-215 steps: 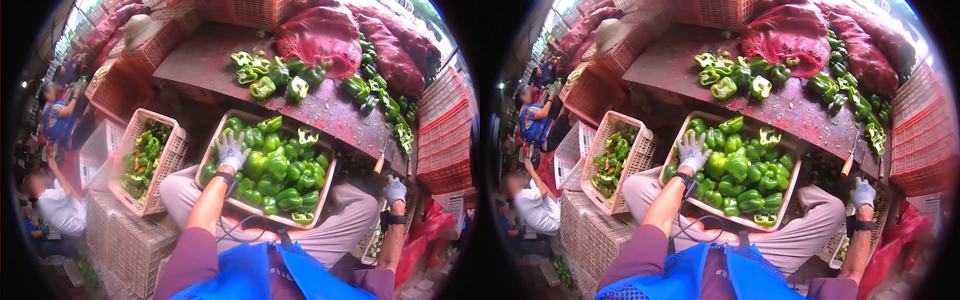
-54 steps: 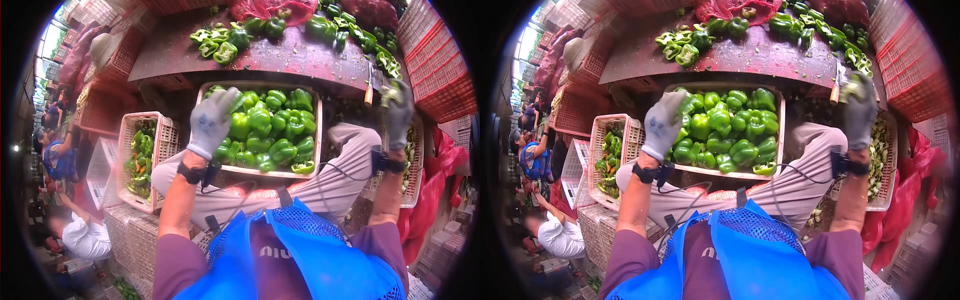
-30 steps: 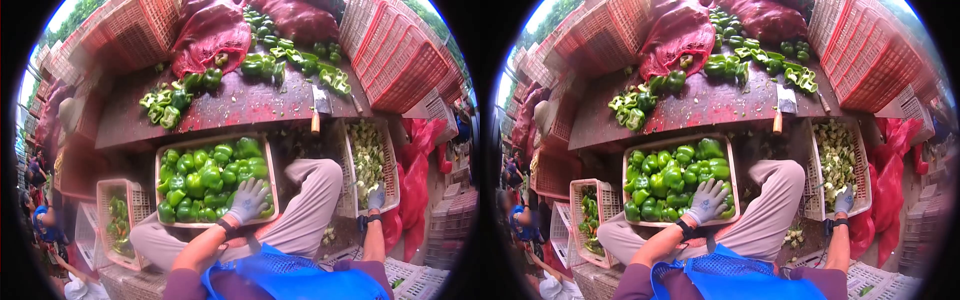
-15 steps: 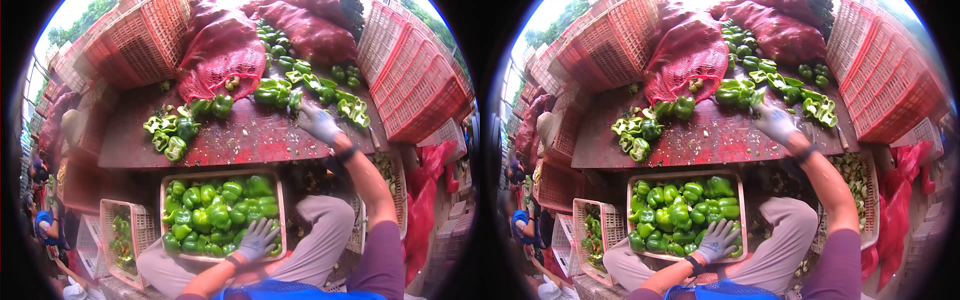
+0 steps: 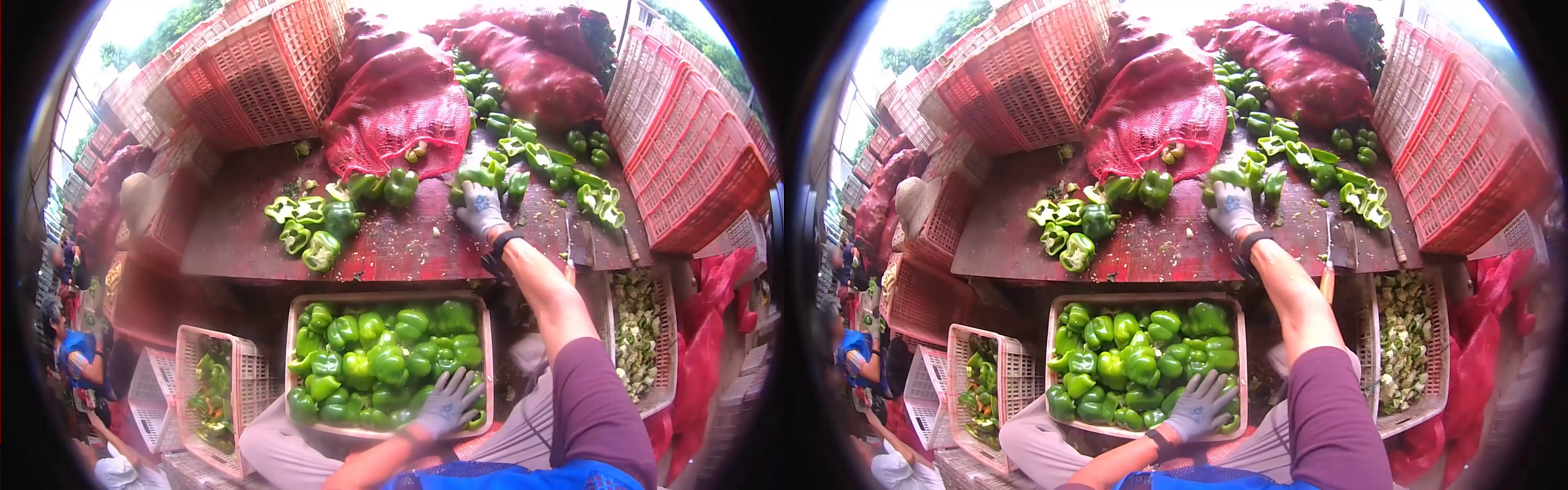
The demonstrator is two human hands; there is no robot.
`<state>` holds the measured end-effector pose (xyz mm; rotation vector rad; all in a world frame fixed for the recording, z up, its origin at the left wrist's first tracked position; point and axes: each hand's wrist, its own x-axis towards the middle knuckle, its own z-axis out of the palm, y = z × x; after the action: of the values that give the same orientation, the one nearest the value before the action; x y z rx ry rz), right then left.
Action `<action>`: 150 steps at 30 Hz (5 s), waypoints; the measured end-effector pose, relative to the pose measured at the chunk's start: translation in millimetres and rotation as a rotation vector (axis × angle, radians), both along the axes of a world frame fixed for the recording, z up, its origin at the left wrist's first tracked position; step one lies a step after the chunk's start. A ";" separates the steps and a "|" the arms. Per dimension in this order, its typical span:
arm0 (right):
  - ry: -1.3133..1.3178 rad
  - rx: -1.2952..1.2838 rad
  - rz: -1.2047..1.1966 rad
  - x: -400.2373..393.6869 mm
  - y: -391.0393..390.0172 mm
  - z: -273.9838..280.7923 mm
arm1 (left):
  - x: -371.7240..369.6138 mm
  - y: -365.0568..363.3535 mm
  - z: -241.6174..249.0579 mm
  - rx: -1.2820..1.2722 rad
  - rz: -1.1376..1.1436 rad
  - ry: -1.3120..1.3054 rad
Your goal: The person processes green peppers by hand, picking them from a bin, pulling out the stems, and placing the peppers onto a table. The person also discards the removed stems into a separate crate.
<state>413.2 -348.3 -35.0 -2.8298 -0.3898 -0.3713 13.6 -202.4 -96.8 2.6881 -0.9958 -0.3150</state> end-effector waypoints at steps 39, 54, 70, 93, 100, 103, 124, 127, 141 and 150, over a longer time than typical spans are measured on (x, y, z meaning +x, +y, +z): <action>-0.021 0.183 0.836 -321.3 86.2 90.6 | 9.9 121.6 57.8 -2.007 0.421 1.383; 0.184 0.559 -0.274 -103.5 49.9 -6.8 | 32.7 135.8 92.6 -1.938 0.709 0.600; -0.104 0.412 0.531 -342.2 139.0 31.9 | 35.3 116.6 59.2 -1.710 1.135 0.044; -0.251 0.341 -0.493 -336.3 -200.0 109.2 | -33.0 148.6 29.6 0.288 0.558 -0.227; 0.341 -0.472 -0.907 -320.9 -314.4 37.0 | -32.2 149.2 22.4 0.250 0.608 -0.183; 0.000 -0.116 -0.311 -249.9 -253.7 45.5 | -29.5 151.2 14.4 0.256 0.611 -0.173; -0.156 0.240 0.435 -210.6 81.1 21.7 | 29.0 135.7 70.2 -1.123 1.104 0.373; -0.151 0.209 0.708 -289.5 112.4 35.6 | 46.9 124.3 101.8 -1.821 1.086 1.055; 0.275 0.909 0.254 -352.8 127.8 -10.2 | 4.5 110.4 50.3 -1.732 0.932 0.344; -0.033 1.011 -0.018 -338.2 -33.3 122.3 | 126.0 203.5 -8.0 0.055 0.592 -0.408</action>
<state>75.0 -381.7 87.3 -1.8409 -0.1145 -0.4514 139.6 1.0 -104.8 2.9969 -0.2292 0.3366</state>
